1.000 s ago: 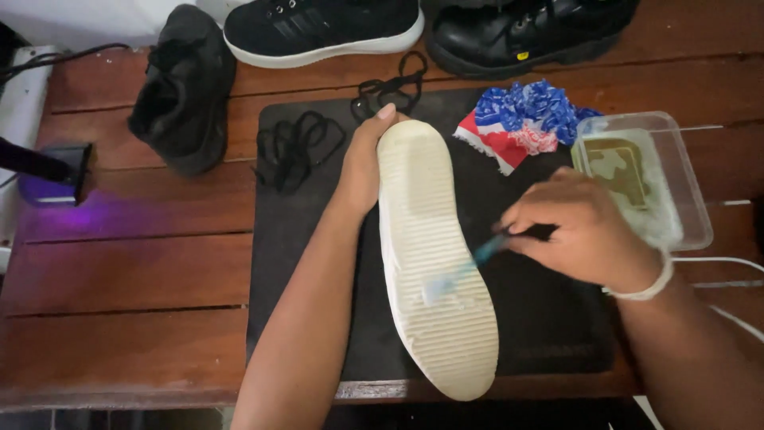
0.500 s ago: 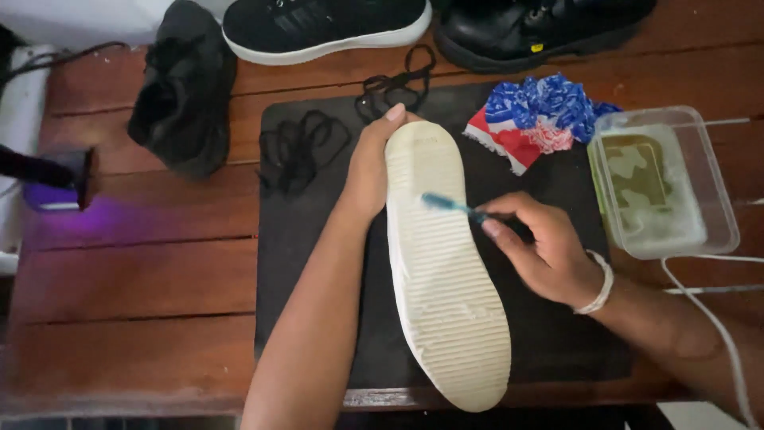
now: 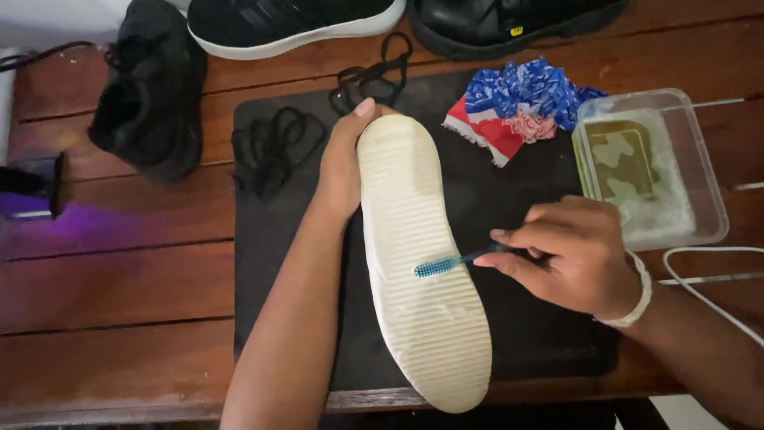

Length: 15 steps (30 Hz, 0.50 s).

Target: Brushing and cleaning a shoe sole using a toothbrush and soapy water.

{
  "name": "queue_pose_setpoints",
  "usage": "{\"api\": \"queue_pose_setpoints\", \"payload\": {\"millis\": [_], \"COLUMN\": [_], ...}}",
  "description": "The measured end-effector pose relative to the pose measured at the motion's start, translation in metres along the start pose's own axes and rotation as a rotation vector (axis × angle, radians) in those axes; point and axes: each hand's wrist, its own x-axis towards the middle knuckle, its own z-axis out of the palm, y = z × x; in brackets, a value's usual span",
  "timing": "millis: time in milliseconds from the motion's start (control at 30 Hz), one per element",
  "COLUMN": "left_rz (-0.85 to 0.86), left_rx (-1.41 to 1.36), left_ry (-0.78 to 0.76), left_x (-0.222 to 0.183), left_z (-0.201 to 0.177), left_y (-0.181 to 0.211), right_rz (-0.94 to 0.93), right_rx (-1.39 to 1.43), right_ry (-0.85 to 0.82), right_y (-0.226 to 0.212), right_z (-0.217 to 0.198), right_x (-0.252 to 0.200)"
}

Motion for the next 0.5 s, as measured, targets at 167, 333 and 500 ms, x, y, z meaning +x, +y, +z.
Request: {"api": "queue_pose_setpoints", "payload": {"millis": [167,333,500], "left_rz": [0.011,0.0,0.002], "left_rx": [0.051,0.076,0.031], "left_ry": [0.0,0.012,-0.022], "left_x": [0.0,-0.001,-0.002], "left_z": [0.0,0.001,0.0], "left_y": [0.0,0.004,0.002], "right_rz": [-0.176,-0.105,-0.253], "right_rx": [-0.071,-0.106,-0.046], "right_ry": [-0.043,0.031,-0.108], "right_y": [0.0,0.009,-0.011], "right_z": [-0.002,-0.01,-0.009], "right_x": [-0.003,0.0,-0.002]}}
